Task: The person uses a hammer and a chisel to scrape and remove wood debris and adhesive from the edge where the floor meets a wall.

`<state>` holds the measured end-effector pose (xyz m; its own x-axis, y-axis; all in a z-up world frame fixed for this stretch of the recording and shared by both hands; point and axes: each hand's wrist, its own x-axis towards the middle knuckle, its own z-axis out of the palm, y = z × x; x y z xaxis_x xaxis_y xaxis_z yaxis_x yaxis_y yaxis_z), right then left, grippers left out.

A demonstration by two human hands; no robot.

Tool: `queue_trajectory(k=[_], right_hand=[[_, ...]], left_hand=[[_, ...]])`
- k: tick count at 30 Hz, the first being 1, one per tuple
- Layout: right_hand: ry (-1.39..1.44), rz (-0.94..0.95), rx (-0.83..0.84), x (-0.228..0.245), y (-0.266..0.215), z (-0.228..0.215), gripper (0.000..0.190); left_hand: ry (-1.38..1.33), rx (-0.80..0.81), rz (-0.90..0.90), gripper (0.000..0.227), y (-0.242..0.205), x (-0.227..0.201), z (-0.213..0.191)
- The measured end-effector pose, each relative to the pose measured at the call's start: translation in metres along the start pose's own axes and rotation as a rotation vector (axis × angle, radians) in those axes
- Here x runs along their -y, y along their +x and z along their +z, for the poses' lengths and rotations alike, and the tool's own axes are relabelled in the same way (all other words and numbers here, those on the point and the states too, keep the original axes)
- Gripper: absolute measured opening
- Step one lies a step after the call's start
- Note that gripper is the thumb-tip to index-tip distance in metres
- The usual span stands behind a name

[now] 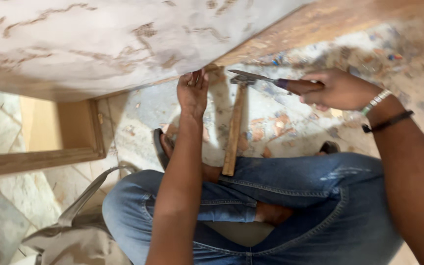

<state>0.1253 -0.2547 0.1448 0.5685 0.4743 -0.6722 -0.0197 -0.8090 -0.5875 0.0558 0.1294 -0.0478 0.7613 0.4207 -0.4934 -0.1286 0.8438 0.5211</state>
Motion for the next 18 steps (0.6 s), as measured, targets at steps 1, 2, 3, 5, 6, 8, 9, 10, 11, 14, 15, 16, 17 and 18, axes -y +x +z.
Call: queue_trajectory(k=[1, 2, 3, 5, 6, 8, 9, 10, 11, 14, 15, 16, 17, 18], right_hand=[[-0.026, 0.041, 0.003, -0.002, 0.004, 0.003, 0.068], [-0.013, 0.052, -0.011, -0.005, 0.008, 0.005, 0.069], [0.002, 0.066, -0.025, -0.008, 0.009, 0.008, 0.070], [-0.015, 0.073, -0.055, -0.012, 0.016, 0.015, 0.067], [-0.046, 0.066, -0.071, -0.013, 0.020, 0.018, 0.063], [-0.097, 0.080, -0.114, -0.013, 0.030, 0.022, 0.061], [-0.117, 0.108, -0.144, -0.013, 0.032, 0.025, 0.064], [-0.137, 0.135, -0.174, -0.013, 0.034, 0.027, 0.066], [-0.090, 0.129, -0.187, -0.013, 0.035, 0.029, 0.065], [-0.004, 0.125, -0.218, -0.009, 0.039, 0.040, 0.061], [-0.012, 0.134, -0.227, -0.007, 0.040, 0.042, 0.060], [-0.020, 0.142, -0.236, -0.006, 0.041, 0.044, 0.059], [0.008, 0.120, -0.243, -0.003, 0.040, 0.047, 0.059], [0.036, 0.098, -0.249, -0.001, 0.039, 0.050, 0.058]], left_hand=[[-0.046, 0.053, 0.016, 0.022, 0.015, -0.002, -0.008], [-0.108, 0.124, 0.011, 0.014, 0.029, -0.005, -0.017], [-0.169, 0.194, 0.005, 0.008, 0.038, -0.007, -0.025], [-0.262, 0.286, 0.009, 0.010, 0.049, -0.010, -0.039], [-0.296, 0.307, 0.019, 0.014, 0.048, -0.008, -0.040], [-0.367, 0.272, 0.039, 0.016, 0.036, -0.015, -0.034], [-0.407, 0.216, 0.041, 0.018, 0.026, -0.019, -0.025], [-0.448, 0.160, 0.043, 0.022, 0.017, -0.028, -0.015], [-0.466, 0.099, 0.083, 0.027, 0.010, -0.040, -0.006], [-0.536, -0.072, 0.191, 0.044, -0.009, -0.076, 0.009], [-0.567, -0.118, 0.221, 0.049, -0.010, -0.087, 0.010], [-0.598, -0.164, 0.251, 0.053, -0.010, -0.094, 0.010], [-0.581, -0.217, 0.273, 0.055, -0.009, -0.098, 0.009], [-0.564, -0.269, 0.295, 0.056, -0.007, -0.099, 0.008]])
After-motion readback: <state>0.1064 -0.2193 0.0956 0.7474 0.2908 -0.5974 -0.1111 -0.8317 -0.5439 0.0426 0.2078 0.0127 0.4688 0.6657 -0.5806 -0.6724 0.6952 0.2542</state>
